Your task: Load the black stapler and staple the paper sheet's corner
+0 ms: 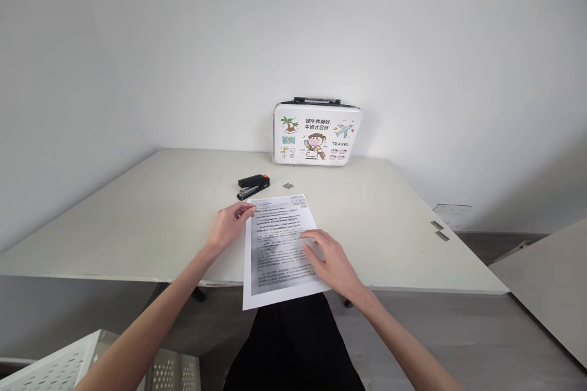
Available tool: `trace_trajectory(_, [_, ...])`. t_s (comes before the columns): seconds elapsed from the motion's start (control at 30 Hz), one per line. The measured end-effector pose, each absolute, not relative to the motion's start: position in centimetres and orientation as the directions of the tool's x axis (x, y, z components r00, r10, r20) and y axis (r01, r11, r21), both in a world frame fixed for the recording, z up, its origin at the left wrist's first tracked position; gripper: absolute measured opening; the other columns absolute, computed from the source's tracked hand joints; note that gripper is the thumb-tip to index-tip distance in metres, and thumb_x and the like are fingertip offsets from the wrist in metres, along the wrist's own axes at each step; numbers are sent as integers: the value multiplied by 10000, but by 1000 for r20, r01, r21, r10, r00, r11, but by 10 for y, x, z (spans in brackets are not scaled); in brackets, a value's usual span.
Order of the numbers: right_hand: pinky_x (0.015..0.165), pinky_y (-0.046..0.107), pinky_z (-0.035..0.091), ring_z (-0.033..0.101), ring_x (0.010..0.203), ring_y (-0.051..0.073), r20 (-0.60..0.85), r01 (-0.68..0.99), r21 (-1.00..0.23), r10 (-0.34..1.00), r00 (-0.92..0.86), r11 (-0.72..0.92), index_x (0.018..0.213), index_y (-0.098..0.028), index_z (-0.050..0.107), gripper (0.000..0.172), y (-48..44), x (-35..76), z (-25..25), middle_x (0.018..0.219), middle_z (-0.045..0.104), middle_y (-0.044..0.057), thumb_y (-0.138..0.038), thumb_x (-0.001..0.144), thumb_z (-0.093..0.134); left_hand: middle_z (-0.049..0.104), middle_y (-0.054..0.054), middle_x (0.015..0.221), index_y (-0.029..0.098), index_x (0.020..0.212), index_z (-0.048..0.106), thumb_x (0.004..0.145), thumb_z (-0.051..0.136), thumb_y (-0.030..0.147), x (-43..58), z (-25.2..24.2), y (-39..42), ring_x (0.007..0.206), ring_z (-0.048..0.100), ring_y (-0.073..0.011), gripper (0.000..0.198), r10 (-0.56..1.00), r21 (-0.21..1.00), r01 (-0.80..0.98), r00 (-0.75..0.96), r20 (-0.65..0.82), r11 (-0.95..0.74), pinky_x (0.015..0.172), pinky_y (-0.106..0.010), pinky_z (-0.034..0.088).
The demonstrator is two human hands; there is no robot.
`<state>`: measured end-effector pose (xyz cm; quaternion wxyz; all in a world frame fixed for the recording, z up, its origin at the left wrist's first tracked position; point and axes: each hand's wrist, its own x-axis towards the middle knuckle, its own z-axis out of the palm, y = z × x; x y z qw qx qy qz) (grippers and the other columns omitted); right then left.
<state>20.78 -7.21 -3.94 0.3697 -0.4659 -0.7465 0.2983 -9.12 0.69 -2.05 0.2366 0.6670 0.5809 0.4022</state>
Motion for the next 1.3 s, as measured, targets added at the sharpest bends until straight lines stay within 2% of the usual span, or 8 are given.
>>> trace_trajectory(0.27, [1046, 475, 533, 641, 1230, 266, 272, 509, -753, 901, -339, 418, 1247, -282, 643, 263, -61, 207, -45, 1311, 690, 71, -350, 1035, 503, 755, -64, 1046, 239, 1009, 760, 987, 545, 500, -114, -41, 18, 910, 677, -234, 339, 919, 501, 819, 76, 387, -279, 859, -354, 533])
trace_trajectory(0.47, [931, 383, 570, 698, 1137, 220, 354, 520, -660, 835, -421, 542, 1162, -252, 675, 217, -5, 195, -28, 1227, 749, 55, -267, 1009, 522, 745, -83, 1070, 246, 990, 767, 986, 557, 406, -118, -38, 19, 1067, 657, -291, 264, 914, 404, 903, -32, 406, -148, 984, -425, 490])
trace_trajectory(0.53, [886, 343, 577, 719, 1091, 200, 374, 539, -606, 808, -455, 585, 1141, -239, 673, 206, 23, 184, -25, 1191, 761, 54, -238, 1005, 519, 745, -94, 1077, 243, 986, 768, 986, 556, 391, -123, -37, 20, 1076, 652, -302, 260, 910, 410, 907, -84, 407, -100, 1000, -441, 479])
trace_trajectory(0.67, [964, 358, 549, 710, 1093, 195, 402, 561, -537, 776, -487, 630, 1167, -225, 663, 224, 76, 150, -22, 1196, 743, 65, -188, 998, 521, 741, -98, 1067, 241, 965, 769, 977, 579, 374, -131, -36, 25, 1054, 659, -309, 232, 906, 431, 901, -138, 400, -52, 994, -453, 475])
trace_trajectory(0.83, [1108, 451, 457, 583, 1282, 273, 422, 599, -425, 734, -532, 679, 1377, -177, 575, 420, 122, 101, -22, 1402, 612, 140, -121, 961, 567, 738, -102, 1034, 238, 983, 761, 935, 657, 404, -133, -42, 29, 1039, 677, -320, 201, 905, 489, 871, -170, 389, -46, 971, -444, 482])
trace_trajectory(0.97, [1154, 506, 391, 483, 1376, 316, 397, 603, -336, 690, -606, 723, 1455, -191, 528, 552, 143, 72, -24, 1501, 549, 141, -84, 925, 636, 765, -90, 979, 211, 1093, 717, 1001, 542, 465, -137, -49, 27, 863, 709, -254, 322, 900, 596, 803, -252, 357, -11, 826, -373, 529])
trace_trajectory(1.2, [1081, 502, 399, 614, 1156, 301, 383, 624, -254, 669, -637, 739, 1237, -196, 682, 310, 157, 49, -14, 1207, 716, 117, -125, 936, 698, 786, -53, 941, 217, 1019, 703, 995, 507, 509, -142, -49, 20, 806, 711, -209, 353, 909, 691, 722, -270, 316, -26, 773, -318, 542])
trace_trajectory(1.3, [1055, 495, 414, 633, 1109, 308, 428, 647, -247, 680, -595, 721, 1250, -182, 681, 293, 152, 64, 1, 1192, 712, 126, -224, 962, 706, 784, -54, 920, 219, 993, 705, 982, 515, 508, -142, -47, 18, 797, 710, -215, 347, 912, 699, 714, -261, 317, -39, 765, -323, 542])
